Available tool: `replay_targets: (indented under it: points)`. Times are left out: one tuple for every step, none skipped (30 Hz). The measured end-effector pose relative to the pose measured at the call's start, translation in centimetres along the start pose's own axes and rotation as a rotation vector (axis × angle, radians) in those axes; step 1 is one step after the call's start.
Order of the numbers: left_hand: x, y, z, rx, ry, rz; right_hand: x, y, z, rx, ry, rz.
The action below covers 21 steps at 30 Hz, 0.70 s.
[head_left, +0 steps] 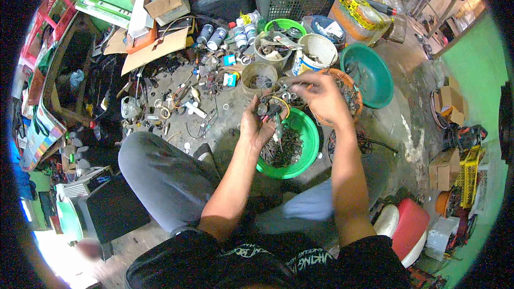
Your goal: The person sits on the floor and assembles small mechanical parts, including a cylindrical component with wires and a small white plastic piece. They pick up parts from the floor and green bowls, connect wires, and place assembled pieces into a bowl.
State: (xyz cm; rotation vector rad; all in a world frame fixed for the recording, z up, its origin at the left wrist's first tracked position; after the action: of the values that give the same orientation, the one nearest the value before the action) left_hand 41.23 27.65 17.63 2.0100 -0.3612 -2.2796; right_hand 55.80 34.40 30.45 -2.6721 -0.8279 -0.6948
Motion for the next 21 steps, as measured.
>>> replay_targets:
  points:
    - [0.0, 0.2, 0.0, -0.001, 0.002, -0.028, -1.4, -0.1, 0.7, 0.019, -0.015, -0.115]
    - [0.0, 0.3, 0.1, 0.007, 0.0, -0.028, -2.8, 0.1, 0.3, 0.069, -0.005, -0.179]
    - [-0.1, 0.4, 0.1, 0.024, -0.003, -0.034, -3.8, 0.5, -0.2, 0.116, 0.008, -0.234]
    - [-0.2, 0.4, 0.0, 0.039, -0.006, -0.039, -4.7, 0.5, 0.4, 0.13, 0.09, -0.237]
    - [-0.1, 0.5, 0.1, 0.037, -0.027, -0.02, -5.6, 0.4, 0.3, 0.149, 0.171, -0.245]
    - [0.1, 0.6, 0.1, 0.033, -0.048, -0.001, -6.1, 0.6, 0.3, 0.125, 0.242, -0.257]
    - [0.2, 0.6, 0.1, 0.03, -0.068, 0.019, -6.7, 0.7, 0.3, 0.106, 0.282, -0.233]
    - [-0.1, 0.8, 0.1, 0.023, -0.079, 0.03, -7.2, 0.8, 0.2, 0.086, 0.324, -0.209]
    - [0.0, 0.7, 0.2, 0.018, -0.074, 0.026, -7.5, 0.8, 0.3, 0.065, 0.365, -0.184]
    - [0.3, 0.6, 0.2, 0.013, -0.069, 0.022, -7.8, 0.8, 0.7, 0.045, 0.388, -0.199]
    - [0.5, 0.6, 0.3, 0.004, -0.064, 0.02, -8.1, 0.8, 0.4, 0.046, 0.397, -0.2]
    - [0.7, 0.7, 0.5, 0.001, -0.056, 0.018, -8.2, 0.8, 0.0, 0.048, 0.406, -0.2]
    - [1.0, 0.6, 0.6, 0.0, -0.047, 0.016, -8.4, 0.7, -0.2, 0.049, 0.416, -0.201]
    - [0.5, 0.8, 0.6, 0.003, -0.039, 0.015, -8.3, 0.7, -0.2, 0.057, 0.395, -0.188]
    - [0.0, 1.0, 0.5, 0.008, -0.04, 0.016, -8.1, 0.6, -0.2, 0.064, 0.374, -0.175]
    - [-0.5, 1.2, 0.4, 0.013, -0.041, 0.017, -8.0, 0.5, -0.1, 0.071, 0.353, -0.161]
    - [-1.0, 1.5, 0.4, 0.015, -0.042, 0.018, -7.9, 0.4, -0.2, 0.077, 0.329, -0.127]
    - [-0.7, 1.3, 0.5, 0.012, -0.03, 0.018, -7.8, 0.2, -0.3, 0.081, 0.306, -0.092]
    - [-0.2, 1.1, 0.6, 0.01, -0.018, 0.019, -7.6, 0.2, -0.4, 0.086, 0.282, -0.058]
    - [-0.1, 1.0, 0.6, 0.009, -0.003, 0.02, -7.7, 0.2, -0.4, 0.099, 0.296, -0.073]
    - [0.0, 1.0, 0.6, 0.006, -0.017, 0.032, -7.6, 0.2, -0.4, 0.111, 0.31, -0.087]
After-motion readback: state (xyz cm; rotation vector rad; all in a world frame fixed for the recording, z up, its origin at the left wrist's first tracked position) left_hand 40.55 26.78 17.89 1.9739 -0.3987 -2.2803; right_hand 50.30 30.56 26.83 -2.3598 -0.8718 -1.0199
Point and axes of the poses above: each hand's wrist, its own y-axis away from the middle knuckle, its own x-axis out of the back of the hand, z = x × y, the point moved 4 cm from there along -y, towards the middle knuckle, and after that the axes turned 6 degrees about -z, right-handed, at the moved point
